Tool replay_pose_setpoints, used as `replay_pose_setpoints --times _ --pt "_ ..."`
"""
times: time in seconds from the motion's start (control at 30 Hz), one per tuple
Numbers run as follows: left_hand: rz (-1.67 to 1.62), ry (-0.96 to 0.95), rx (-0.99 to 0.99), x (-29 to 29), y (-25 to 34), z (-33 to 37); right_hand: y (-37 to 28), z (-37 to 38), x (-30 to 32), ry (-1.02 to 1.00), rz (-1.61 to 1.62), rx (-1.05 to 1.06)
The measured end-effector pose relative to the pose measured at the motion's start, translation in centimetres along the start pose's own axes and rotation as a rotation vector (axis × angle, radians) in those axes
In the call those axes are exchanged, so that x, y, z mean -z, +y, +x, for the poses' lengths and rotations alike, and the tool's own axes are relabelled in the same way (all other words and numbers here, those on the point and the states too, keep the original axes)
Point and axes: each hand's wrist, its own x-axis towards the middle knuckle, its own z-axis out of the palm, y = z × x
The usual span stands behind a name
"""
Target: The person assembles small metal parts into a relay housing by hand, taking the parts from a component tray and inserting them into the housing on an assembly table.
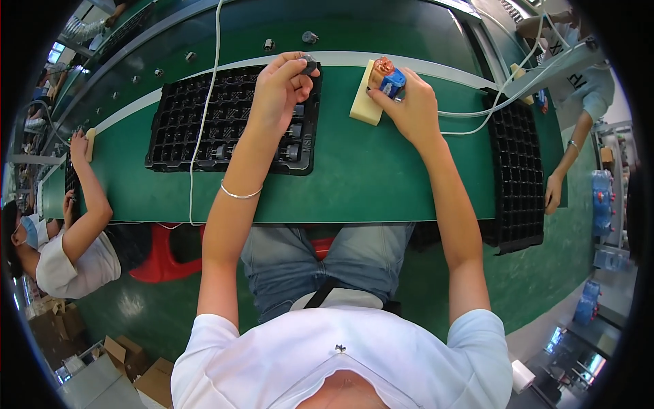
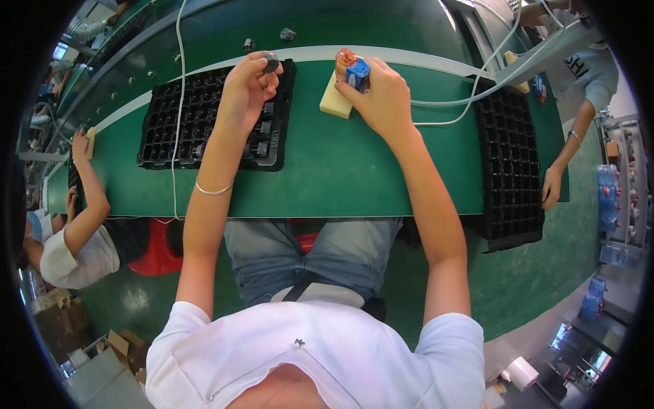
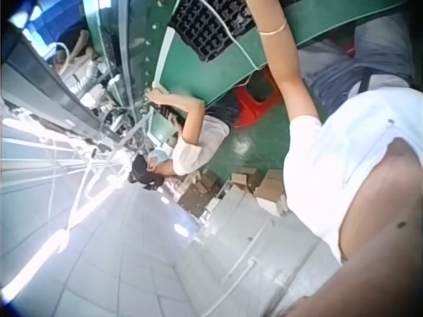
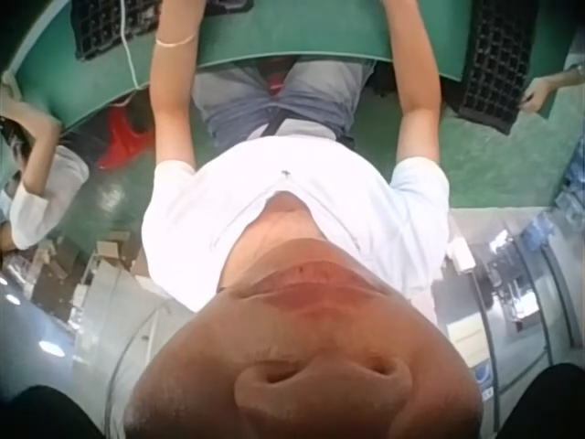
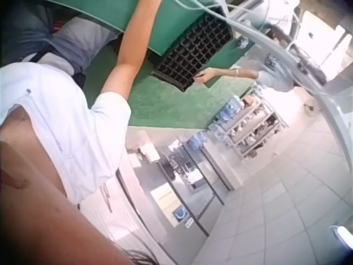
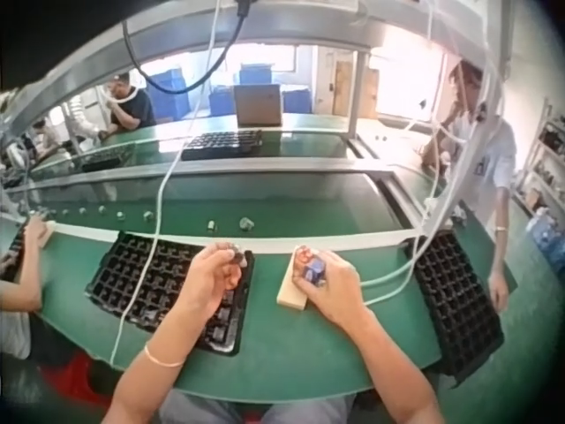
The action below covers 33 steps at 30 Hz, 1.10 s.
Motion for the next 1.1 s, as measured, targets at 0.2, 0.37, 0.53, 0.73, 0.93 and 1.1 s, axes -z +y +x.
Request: replay_pose_setpoints --times 0.2,0.37,0.53,0.73,0.93,1.1 --pt "-0.022 0.002 0.006 0.1 -1.1 -0.3 0.4 0.0 -0.1 0.020 -0.015 0.016" --pt "0.007 0.009 0.003 -0.1 -1.4 -0.4 0.6 0.7 -0.1 -0.006 -0.076 -0.014" --pt "0.057 0.037 -0.013 -0.8 -1.3 -0.9 0.2 0.5 0.7 -0.089 -0.026 -0.114" --pt "0.105 0.019 -0.033 -0.8 -1.3 -0.8 1.5 1.0 1.9 -0.137 0.104 -0.197" --pt "0.125 0.019 -0.037 -0.8 -1.6 -0.8 1.3 0.5 1.3 -0.057 -0.077 -0.095" --pt "0.164 0.012 -0.023 -0.7 -1.5 -0.9 0.8 0.2 0.4 0.034 -0.129 0.037"
